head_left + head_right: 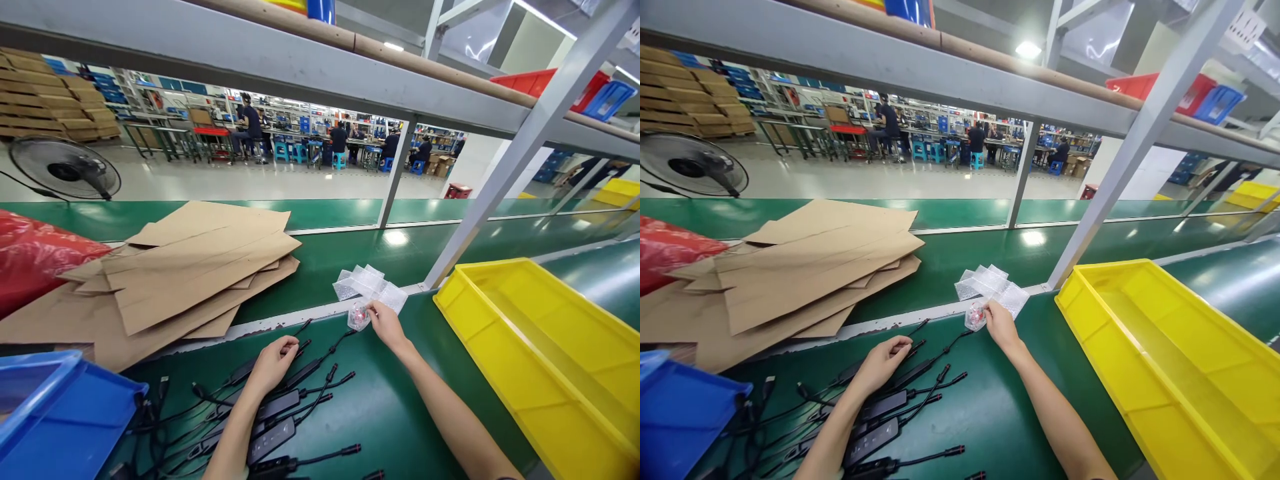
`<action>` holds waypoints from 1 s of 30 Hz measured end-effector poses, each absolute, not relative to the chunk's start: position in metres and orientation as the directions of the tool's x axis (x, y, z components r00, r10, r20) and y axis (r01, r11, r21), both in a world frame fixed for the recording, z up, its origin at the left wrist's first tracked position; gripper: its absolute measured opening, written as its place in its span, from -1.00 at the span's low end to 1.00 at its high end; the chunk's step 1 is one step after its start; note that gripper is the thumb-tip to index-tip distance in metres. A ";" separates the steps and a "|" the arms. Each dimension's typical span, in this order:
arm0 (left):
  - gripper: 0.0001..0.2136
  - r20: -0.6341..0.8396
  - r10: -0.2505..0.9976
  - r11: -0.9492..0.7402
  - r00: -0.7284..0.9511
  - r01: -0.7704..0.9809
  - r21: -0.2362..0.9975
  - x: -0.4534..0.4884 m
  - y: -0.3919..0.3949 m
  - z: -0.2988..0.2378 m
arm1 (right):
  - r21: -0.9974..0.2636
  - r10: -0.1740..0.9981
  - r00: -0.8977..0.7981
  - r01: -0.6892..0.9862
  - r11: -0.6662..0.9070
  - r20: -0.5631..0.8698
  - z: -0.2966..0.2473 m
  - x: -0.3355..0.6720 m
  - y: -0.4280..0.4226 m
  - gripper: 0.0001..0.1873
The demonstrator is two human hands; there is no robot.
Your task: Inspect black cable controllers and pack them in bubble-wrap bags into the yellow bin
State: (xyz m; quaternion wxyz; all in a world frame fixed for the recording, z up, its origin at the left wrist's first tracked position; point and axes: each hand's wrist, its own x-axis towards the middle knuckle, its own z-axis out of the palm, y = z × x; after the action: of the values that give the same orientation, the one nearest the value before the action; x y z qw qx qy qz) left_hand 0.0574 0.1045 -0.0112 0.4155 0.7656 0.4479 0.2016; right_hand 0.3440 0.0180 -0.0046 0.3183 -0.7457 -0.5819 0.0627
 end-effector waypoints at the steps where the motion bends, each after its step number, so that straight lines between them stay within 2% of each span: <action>1: -0.64 -0.063 0.854 -0.254 0.517 0.518 0.817 0.057 0.104 -0.011 | -0.563 0.903 0.326 0.818 -0.121 0.279 -0.005 0.344 0.018 -0.84; 8: -0.64 -0.056 0.853 -0.262 0.519 0.518 0.815 0.057 0.104 -0.011 | -0.630 0.884 0.356 0.771 -0.095 0.302 -0.005 0.340 0.020 -0.83; 14: -0.64 -0.055 0.849 -0.270 0.526 0.520 0.811 0.057 0.104 -0.012 | -0.668 0.880 0.379 0.738 -0.101 0.286 -0.006 0.339 0.021 -0.93; 20: -0.66 -0.065 0.845 -0.268 0.532 0.525 0.808 0.056 0.105 -0.015 | -0.693 0.885 0.377 0.715 -0.092 0.272 -0.006 0.338 0.022 -0.79; 24: -0.68 -0.060 0.845 -0.271 0.531 0.523 0.808 0.056 0.105 -0.016 | -0.720 0.889 0.369 0.690 -0.068 0.271 -0.010 0.340 0.024 -0.83; 30: -0.67 -0.057 0.843 -0.278 0.534 0.524 0.805 0.056 0.105 -0.017 | -0.723 0.887 0.362 0.689 -0.047 0.287 -0.019 0.346 0.026 -0.76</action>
State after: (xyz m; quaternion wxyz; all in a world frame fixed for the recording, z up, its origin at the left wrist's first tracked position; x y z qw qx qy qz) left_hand 0.0561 0.1050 -0.0168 0.4082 0.7749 0.4411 0.1958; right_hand 0.3461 0.0265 -0.0194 0.4143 -0.7136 -0.5522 0.1193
